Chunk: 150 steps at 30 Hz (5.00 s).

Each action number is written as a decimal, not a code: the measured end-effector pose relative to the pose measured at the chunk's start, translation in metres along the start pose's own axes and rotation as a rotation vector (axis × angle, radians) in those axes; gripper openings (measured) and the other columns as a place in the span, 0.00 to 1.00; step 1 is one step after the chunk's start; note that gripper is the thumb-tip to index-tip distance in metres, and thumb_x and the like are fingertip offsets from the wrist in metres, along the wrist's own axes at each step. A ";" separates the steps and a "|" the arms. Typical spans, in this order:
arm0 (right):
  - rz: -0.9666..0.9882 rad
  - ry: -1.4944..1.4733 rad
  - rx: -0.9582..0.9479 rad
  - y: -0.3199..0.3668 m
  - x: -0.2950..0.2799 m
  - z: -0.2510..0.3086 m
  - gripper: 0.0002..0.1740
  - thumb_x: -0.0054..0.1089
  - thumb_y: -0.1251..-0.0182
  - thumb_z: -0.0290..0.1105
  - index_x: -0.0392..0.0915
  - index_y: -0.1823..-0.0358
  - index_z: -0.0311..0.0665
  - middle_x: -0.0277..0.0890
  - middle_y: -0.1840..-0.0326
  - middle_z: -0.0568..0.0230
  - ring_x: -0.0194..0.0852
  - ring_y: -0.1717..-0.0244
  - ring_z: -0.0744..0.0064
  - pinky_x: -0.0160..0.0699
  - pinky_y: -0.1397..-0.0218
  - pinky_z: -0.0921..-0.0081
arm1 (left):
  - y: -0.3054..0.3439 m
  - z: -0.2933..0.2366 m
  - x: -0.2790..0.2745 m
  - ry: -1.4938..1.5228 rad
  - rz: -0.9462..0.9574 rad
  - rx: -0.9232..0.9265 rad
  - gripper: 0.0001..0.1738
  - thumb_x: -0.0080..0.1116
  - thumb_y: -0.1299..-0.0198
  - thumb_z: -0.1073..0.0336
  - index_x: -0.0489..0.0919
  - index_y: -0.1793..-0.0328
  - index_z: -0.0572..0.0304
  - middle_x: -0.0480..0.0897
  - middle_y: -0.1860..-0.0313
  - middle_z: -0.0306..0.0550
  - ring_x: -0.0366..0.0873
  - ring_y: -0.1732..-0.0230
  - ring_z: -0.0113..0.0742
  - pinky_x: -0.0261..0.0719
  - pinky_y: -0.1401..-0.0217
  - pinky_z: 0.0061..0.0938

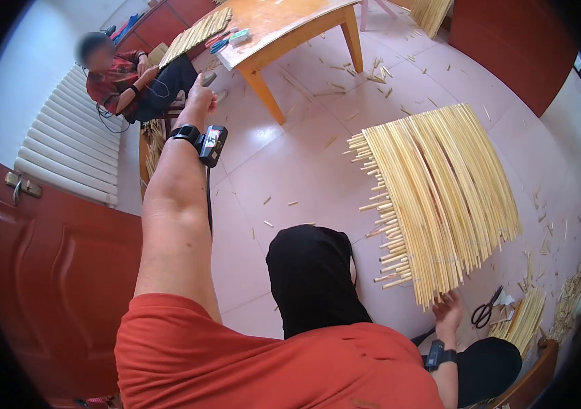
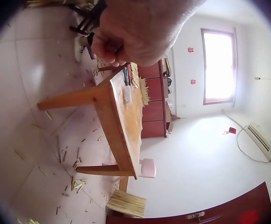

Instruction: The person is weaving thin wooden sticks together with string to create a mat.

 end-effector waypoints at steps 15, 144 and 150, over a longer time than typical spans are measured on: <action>0.291 -0.581 -0.093 0.032 0.054 0.059 0.33 0.52 0.33 0.49 0.61 0.34 0.37 0.66 0.35 0.61 0.64 0.37 0.57 0.62 0.34 0.58 | -0.065 0.029 0.009 0.034 -0.010 -0.133 0.39 0.45 0.39 0.76 0.56 0.25 0.28 0.74 0.80 0.40 0.67 0.87 0.28 0.69 0.87 0.29; 1.300 -1.157 -0.479 0.240 0.093 0.086 0.39 0.53 0.34 0.50 0.57 0.37 0.23 0.78 0.68 0.55 0.67 0.85 0.87 0.58 0.88 0.93 | 0.648 -0.157 0.117 1.140 1.743 0.394 0.06 0.56 0.38 0.67 0.76 0.59 0.62 0.78 0.73 0.38 0.59 0.87 0.18 0.56 0.86 0.14; 1.266 -1.104 -0.521 0.223 0.079 0.081 0.39 0.53 0.34 0.51 0.57 0.37 0.21 0.74 0.75 0.63 0.67 0.84 0.85 0.68 0.77 0.86 | 0.642 -0.153 0.117 1.079 1.827 0.373 0.09 0.57 0.37 0.66 0.75 0.57 0.65 0.75 0.76 0.38 0.61 0.85 0.16 0.58 0.86 0.14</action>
Point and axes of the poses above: each hand's wrist, its own y-axis away from the middle knuckle, its own x-axis out of the palm, z = x × y, the point moved 5 cm from there along -y, towards the middle knuckle
